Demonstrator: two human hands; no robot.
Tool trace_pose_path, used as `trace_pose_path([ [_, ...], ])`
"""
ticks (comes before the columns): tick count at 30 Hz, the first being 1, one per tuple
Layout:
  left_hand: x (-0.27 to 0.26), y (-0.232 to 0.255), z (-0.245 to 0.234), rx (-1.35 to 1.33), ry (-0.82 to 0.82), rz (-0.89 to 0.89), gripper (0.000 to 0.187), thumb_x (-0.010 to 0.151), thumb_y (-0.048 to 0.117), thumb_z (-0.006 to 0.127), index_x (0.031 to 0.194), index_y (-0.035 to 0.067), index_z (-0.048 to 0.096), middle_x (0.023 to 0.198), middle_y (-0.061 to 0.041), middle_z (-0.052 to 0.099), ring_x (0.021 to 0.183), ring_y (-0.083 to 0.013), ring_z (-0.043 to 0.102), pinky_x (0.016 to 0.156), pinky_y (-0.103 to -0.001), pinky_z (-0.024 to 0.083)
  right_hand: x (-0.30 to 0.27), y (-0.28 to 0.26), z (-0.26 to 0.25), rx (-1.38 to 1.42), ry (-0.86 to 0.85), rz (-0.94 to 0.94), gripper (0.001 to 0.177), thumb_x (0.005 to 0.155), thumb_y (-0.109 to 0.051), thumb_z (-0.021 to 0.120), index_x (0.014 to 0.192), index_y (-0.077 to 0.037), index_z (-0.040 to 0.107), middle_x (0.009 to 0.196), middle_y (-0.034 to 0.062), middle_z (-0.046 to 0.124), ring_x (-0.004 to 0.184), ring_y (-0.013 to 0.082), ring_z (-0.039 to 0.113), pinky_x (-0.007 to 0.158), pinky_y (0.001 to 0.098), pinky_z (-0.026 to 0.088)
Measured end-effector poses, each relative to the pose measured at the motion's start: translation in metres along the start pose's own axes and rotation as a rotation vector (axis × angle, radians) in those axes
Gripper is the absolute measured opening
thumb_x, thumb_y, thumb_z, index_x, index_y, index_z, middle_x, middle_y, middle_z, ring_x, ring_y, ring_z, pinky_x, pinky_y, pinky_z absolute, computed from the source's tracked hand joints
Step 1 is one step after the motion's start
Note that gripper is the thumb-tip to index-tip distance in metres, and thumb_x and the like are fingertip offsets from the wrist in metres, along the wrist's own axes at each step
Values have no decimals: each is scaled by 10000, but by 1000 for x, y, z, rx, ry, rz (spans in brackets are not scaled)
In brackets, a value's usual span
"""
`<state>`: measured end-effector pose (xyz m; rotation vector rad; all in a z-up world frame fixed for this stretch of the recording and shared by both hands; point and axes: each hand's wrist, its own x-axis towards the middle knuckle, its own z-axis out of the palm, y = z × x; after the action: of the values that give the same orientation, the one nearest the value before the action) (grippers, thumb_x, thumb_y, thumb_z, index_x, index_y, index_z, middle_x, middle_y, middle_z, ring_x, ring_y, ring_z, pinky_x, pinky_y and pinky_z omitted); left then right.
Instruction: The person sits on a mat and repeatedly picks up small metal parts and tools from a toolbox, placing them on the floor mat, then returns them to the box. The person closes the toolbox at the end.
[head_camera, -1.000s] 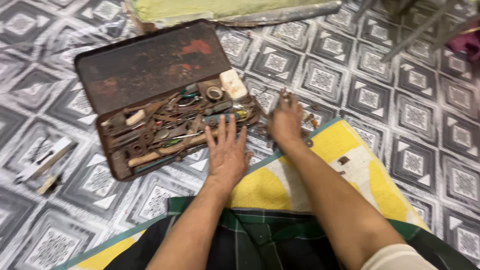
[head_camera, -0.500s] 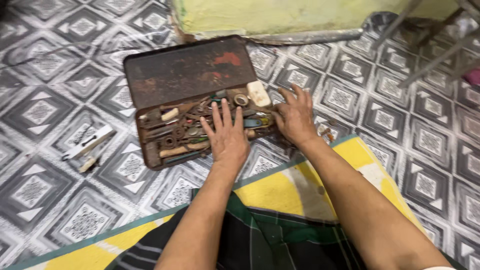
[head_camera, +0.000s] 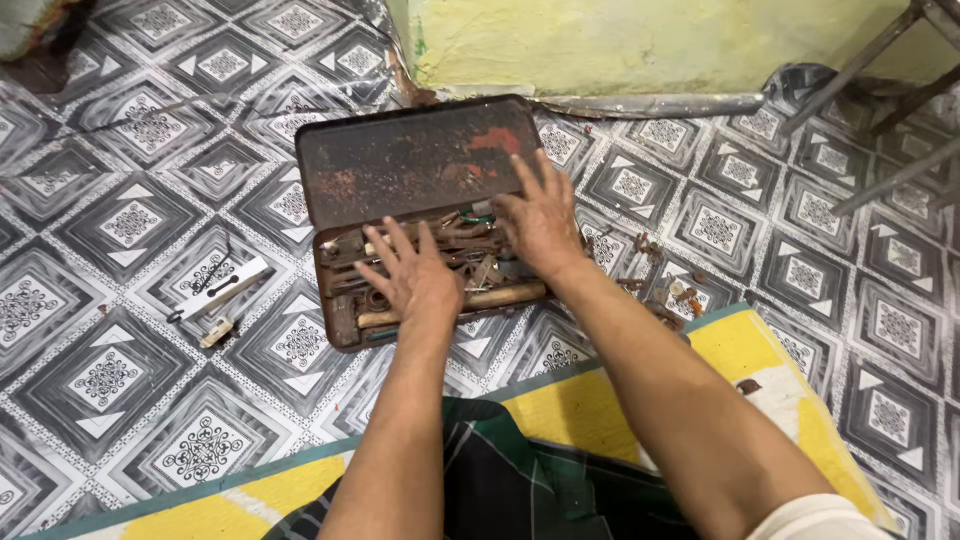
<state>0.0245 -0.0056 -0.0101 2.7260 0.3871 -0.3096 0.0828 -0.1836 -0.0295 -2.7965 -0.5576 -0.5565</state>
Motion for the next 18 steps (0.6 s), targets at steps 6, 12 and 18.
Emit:
trace_pose_path([
  [6, -22, 16, 4, -64, 189, 238, 721, 955, 368, 630, 1588, 170, 347, 1701, -191, 30, 1560, -420, -61, 1202, -692, -34, -46, 52, -71, -89, 3, 7, 490, 785, -282, 855, 1254, -195, 741, 1617, 206, 374, 1524, 480, 208, 1212, 656, 184],
  [12, -72, 73, 18, -36, 203, 635, 720, 919, 438, 615, 1555, 197, 379, 1675, -163, 129, 1547, -402, 21, 1183, -690, -18, -129, 89, -138, -103, -42, 67, 687, 744, -381, 871, 1352, -149, 651, 1612, 220, 344, 1519, 498, 184, 1193, 675, 173],
  [18, -103, 71, 56, 85, 120, 783, 727, 908, 458, 627, 1543, 184, 402, 1661, -172, 226, 1549, -403, 90, 1179, -699, 3, -224, 121, -155, -66, -137, 278, 770, 722, -440, 867, 1388, -154, 607, 1628, 208, 317, 1531, 485, 147, 1190, 665, 161],
])
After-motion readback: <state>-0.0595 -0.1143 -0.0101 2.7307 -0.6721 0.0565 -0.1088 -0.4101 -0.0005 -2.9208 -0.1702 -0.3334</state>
